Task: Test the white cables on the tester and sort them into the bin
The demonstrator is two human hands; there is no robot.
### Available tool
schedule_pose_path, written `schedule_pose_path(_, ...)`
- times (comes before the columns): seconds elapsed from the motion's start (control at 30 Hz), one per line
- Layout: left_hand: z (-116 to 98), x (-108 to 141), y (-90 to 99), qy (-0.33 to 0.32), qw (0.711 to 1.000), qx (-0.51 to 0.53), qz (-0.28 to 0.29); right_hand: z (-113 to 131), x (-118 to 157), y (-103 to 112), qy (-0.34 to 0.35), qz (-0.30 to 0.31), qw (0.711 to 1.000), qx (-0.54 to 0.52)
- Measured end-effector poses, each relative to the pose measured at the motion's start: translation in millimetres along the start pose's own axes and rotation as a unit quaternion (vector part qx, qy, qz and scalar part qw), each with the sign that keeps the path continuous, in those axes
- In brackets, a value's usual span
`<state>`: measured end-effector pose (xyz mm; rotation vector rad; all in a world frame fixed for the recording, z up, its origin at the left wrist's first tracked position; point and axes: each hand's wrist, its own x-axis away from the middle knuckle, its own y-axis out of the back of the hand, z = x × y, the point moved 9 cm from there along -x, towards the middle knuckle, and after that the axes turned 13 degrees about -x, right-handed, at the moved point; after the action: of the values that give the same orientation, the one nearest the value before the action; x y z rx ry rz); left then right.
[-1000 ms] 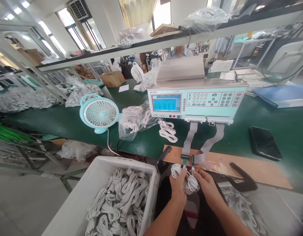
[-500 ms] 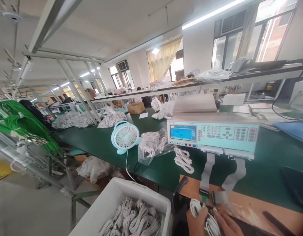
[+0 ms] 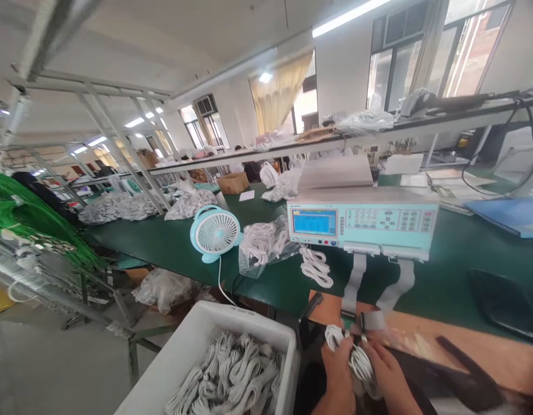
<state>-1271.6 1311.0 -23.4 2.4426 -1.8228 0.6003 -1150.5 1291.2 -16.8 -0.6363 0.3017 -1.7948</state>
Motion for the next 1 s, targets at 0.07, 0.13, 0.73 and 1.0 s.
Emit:
schedule_pose_path(0.07, -2.8, 13.8, 2.6, 0.003, 1.0, 0.001, -0.008, -0.6, 9.2, -4.8, 0.024, 0.021, 0.999, 0.015)
schedule_pose_path(0.13, -0.7, 29.5, 2.8, 0.024, 0.999, -0.031, 0.019, 0.7, 19.3, 0.8, 0.029, 0.05, 0.997, 0.049)
schedule_pose_path(0.73, -11.2, 110.8, -32.9, -0.033, 0.873, -0.213, 0.438, 69.3, 95.8, -12.0, 0.149, 0.303, 0.909, 0.243)
schedule_pose_path(1.0, -30.3, 108.7, -6.6, -0.036, 0.896, -0.288, 0.335, 64.3, 95.6, -12.5, 0.271, 0.269, 0.849, 0.366)
